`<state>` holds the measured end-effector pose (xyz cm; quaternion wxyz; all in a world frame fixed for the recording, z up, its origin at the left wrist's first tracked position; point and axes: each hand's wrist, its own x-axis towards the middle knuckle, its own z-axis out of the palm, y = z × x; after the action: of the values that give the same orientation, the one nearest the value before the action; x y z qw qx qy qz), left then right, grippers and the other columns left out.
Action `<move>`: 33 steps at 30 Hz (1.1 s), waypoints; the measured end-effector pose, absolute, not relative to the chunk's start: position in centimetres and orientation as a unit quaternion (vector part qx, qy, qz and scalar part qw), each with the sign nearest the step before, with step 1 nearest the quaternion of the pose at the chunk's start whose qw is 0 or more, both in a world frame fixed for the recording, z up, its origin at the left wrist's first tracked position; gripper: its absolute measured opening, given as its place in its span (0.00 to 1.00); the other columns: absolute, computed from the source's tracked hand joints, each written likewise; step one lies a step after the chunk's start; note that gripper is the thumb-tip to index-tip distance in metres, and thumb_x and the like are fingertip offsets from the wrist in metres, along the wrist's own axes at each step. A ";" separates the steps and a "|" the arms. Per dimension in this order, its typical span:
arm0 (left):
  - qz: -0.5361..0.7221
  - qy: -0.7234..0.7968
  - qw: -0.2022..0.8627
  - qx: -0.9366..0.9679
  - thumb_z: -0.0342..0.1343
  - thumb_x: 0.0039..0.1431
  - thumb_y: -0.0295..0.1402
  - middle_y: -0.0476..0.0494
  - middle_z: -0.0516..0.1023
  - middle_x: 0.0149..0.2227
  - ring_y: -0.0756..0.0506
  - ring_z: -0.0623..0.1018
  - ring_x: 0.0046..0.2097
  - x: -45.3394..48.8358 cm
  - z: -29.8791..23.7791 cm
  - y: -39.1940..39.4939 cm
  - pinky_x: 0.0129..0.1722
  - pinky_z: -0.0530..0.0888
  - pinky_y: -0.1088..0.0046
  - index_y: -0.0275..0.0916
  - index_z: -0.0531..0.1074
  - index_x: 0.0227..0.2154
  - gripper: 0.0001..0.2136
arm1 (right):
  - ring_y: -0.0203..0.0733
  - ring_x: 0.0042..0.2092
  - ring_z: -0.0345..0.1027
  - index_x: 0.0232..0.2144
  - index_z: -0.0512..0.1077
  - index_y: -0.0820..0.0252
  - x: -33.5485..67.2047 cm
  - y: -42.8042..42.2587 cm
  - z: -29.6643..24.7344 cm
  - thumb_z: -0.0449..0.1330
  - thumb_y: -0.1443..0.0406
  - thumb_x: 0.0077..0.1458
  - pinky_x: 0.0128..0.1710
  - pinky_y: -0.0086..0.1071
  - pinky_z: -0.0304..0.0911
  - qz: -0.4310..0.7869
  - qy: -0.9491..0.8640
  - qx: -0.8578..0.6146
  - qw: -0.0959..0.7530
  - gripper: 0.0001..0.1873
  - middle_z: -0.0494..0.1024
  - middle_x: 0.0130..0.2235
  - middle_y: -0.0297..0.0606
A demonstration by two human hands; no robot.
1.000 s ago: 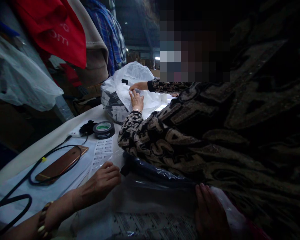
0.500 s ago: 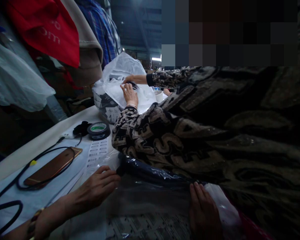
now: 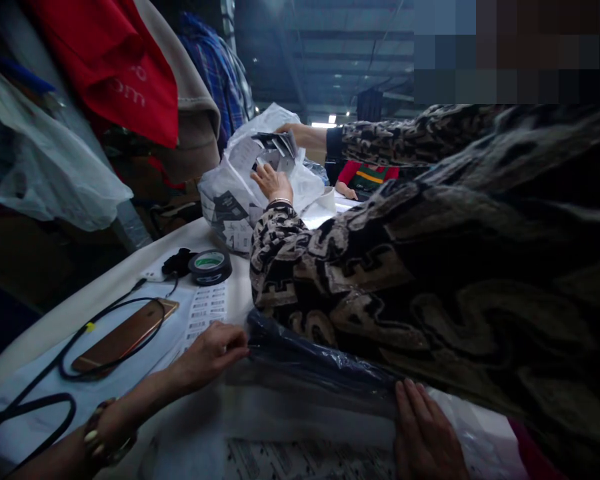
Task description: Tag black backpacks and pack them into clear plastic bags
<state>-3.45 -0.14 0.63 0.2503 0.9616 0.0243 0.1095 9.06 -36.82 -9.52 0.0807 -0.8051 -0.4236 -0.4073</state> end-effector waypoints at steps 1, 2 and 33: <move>0.078 0.050 0.271 0.958 0.54 0.50 0.26 0.53 0.71 0.21 0.50 0.71 0.26 -3.3 0.7 0.2 0.30 0.63 0.74 0.37 0.66 0.22 0.05 | 0.52 0.57 0.59 0.63 0.48 0.61 9.1 -36.6 -9.7 0.47 0.68 0.57 0.54 0.42 0.57 -0.408 -0.424 -0.805 0.079 0.32 0.61 0.60 0.45; 0.055 0.068 0.287 0.954 0.54 0.50 0.26 0.53 0.70 0.21 0.50 0.71 0.26 -3.2 0.7 0.7 0.29 0.63 0.75 0.37 0.67 0.22 0.04 | 0.52 0.57 0.58 0.63 0.48 0.61 9.0 -36.4 -9.9 0.47 0.68 0.57 0.54 0.43 0.57 -0.405 -0.421 -0.808 0.078 0.32 0.61 0.60 0.45; 0.258 -0.102 0.236 0.931 0.45 0.61 0.36 0.57 0.75 0.25 0.50 0.75 0.26 -0.7 -4.6 -1.5 0.27 0.71 0.77 0.47 0.67 0.29 0.08 | 0.45 0.51 0.65 0.46 0.70 0.57 12.4 -38.8 -4.4 0.50 0.72 0.51 0.51 0.41 0.58 -0.351 -0.271 -0.873 0.203 0.20 0.74 0.48 0.39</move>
<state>-0.70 -1.47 -4.64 0.2362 0.9312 -0.1021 0.2583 12.38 -38.80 -4.43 0.2029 -0.8732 -0.2705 -0.3510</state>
